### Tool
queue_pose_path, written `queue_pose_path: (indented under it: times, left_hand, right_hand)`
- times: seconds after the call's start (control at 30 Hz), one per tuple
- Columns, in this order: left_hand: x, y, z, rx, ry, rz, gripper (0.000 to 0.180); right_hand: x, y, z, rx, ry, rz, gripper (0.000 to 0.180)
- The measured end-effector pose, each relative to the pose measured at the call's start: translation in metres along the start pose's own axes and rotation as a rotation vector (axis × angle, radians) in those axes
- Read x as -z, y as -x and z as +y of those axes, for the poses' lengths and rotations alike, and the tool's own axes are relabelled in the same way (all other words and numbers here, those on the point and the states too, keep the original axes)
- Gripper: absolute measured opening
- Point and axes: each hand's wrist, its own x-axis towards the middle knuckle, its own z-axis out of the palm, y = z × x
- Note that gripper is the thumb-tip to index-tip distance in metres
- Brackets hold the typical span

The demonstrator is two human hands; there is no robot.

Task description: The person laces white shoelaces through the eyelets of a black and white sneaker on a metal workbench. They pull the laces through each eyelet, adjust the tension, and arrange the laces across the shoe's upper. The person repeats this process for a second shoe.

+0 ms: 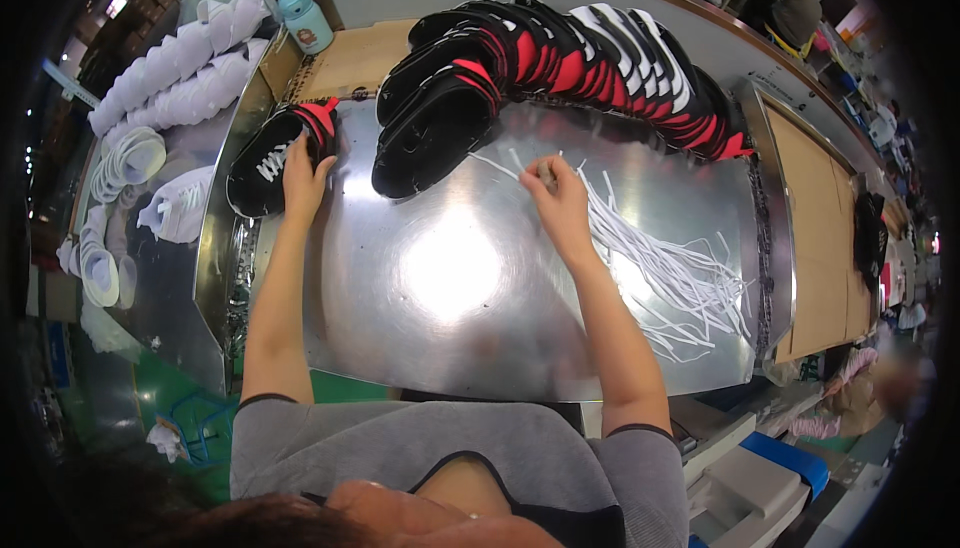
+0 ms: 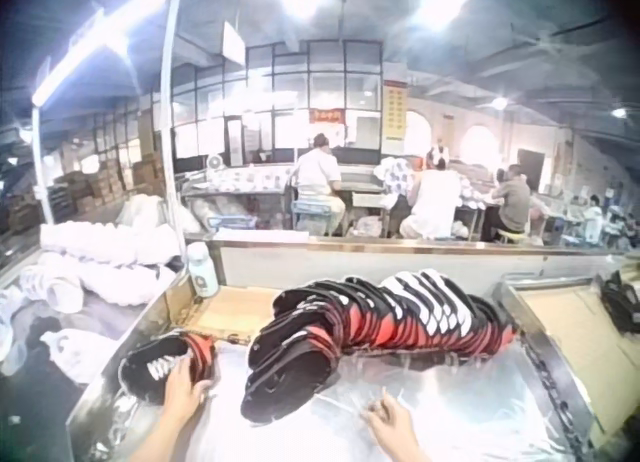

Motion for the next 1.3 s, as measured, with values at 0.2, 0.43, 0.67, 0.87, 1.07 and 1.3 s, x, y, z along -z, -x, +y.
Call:
queue_pose_path:
  times: [0.2, 0.43, 0.67, 0.87, 1.07, 1.3]
  left_hand:
    - [0.023, 0.052, 0.127, 0.027, 0.226, 0.017, 0.024]
    - [0.089, 0.05, 0.197, -0.297, 0.086, 0.51, 0.012]
    - [0.028, 0.191, 0.302, -0.264, 0.271, -0.353, 0.021]
    - [0.106, 0.127, 0.237, -0.334, 0.015, -0.367, 0.023]
    - [0.085, 0.093, 0.21, 0.561, 0.464, -1.408, 0.057]
    - [0.069, 0.133, 0.234, 1.071, 1.285, -1.177, 0.066]
  right_hand:
    - [0.044, 0.086, -0.128, -0.042, -0.813, -0.343, 0.019]
    - [0.15, 0.144, -0.153, 0.576, -1.225, -0.535, 0.016]
    - [0.074, 0.186, -0.061, -0.438, -1.139, -0.407, 0.006]
    - [0.037, 0.193, -0.04, -0.58, -0.845, -0.414, 0.015]
    - [-0.038, 0.155, 0.0, -0.464, -0.685, -0.309, 0.015]
    - [-0.028, 0.149, -0.004, -0.311, -0.579, -0.164, 0.014]
